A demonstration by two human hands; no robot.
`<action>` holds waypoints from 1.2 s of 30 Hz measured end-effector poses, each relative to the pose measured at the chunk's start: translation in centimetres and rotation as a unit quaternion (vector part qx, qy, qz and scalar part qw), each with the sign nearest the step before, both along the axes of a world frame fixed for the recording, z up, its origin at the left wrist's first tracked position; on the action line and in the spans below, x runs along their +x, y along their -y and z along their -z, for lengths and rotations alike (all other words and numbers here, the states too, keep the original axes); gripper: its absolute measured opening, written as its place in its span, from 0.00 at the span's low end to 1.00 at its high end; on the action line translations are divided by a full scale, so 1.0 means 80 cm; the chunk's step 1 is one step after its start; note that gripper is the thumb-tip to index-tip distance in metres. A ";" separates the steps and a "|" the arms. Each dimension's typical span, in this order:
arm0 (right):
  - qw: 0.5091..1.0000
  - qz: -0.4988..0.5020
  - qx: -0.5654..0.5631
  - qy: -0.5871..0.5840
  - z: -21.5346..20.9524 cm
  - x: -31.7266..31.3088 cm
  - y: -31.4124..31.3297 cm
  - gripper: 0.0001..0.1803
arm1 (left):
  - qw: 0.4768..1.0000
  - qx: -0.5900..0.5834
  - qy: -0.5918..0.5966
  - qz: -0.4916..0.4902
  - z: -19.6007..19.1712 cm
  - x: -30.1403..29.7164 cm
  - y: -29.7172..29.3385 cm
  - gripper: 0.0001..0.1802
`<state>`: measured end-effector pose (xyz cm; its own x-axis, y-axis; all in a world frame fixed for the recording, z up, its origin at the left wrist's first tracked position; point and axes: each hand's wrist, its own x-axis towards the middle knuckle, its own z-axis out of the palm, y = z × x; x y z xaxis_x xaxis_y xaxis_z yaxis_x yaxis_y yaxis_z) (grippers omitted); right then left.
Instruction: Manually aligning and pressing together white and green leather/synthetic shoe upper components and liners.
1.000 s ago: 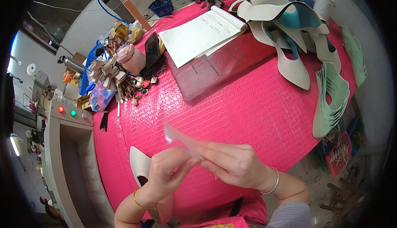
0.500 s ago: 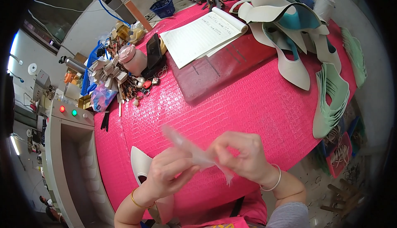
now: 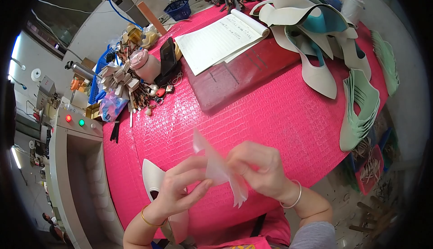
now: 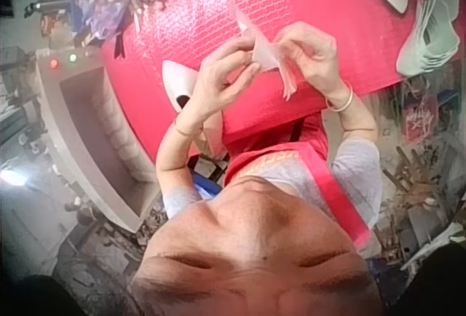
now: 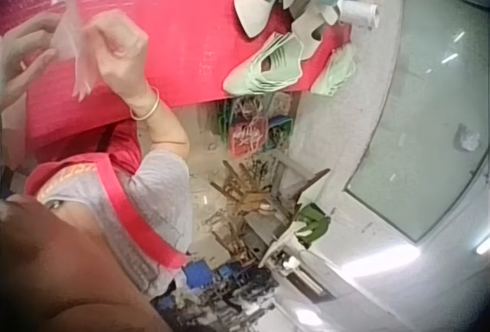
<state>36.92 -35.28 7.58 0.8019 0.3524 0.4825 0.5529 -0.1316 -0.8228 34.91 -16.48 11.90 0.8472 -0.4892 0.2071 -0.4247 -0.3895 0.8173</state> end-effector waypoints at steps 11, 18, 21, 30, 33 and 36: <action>0.892 0.257 0.333 -0.165 0.040 0.085 0.132 0.10 | 0.991 -0.114 -0.074 0.012 0.058 0.049 0.043 0.09; 0.928 0.206 0.176 -0.256 0.096 0.110 0.072 0.09 | 0.841 0.523 -0.082 -0.111 0.080 0.057 0.045 0.22; 0.934 0.162 0.210 -0.241 0.107 0.115 0.050 0.12 | 0.892 0.380 0.193 -0.150 0.088 0.049 0.043 0.19; 0.921 0.242 0.237 -0.190 0.091 0.108 0.095 0.06 | 0.955 0.234 0.183 -0.016 0.149 0.034 0.084 0.22; 0.875 0.375 0.302 -0.043 0.081 0.100 0.143 0.04 | 0.965 0.235 0.114 -0.012 0.142 0.038 0.098 0.21; 0.798 0.421 0.431 0.018 -0.011 0.083 0.179 0.05 | 0.957 0.282 0.071 0.005 0.132 0.041 0.090 0.18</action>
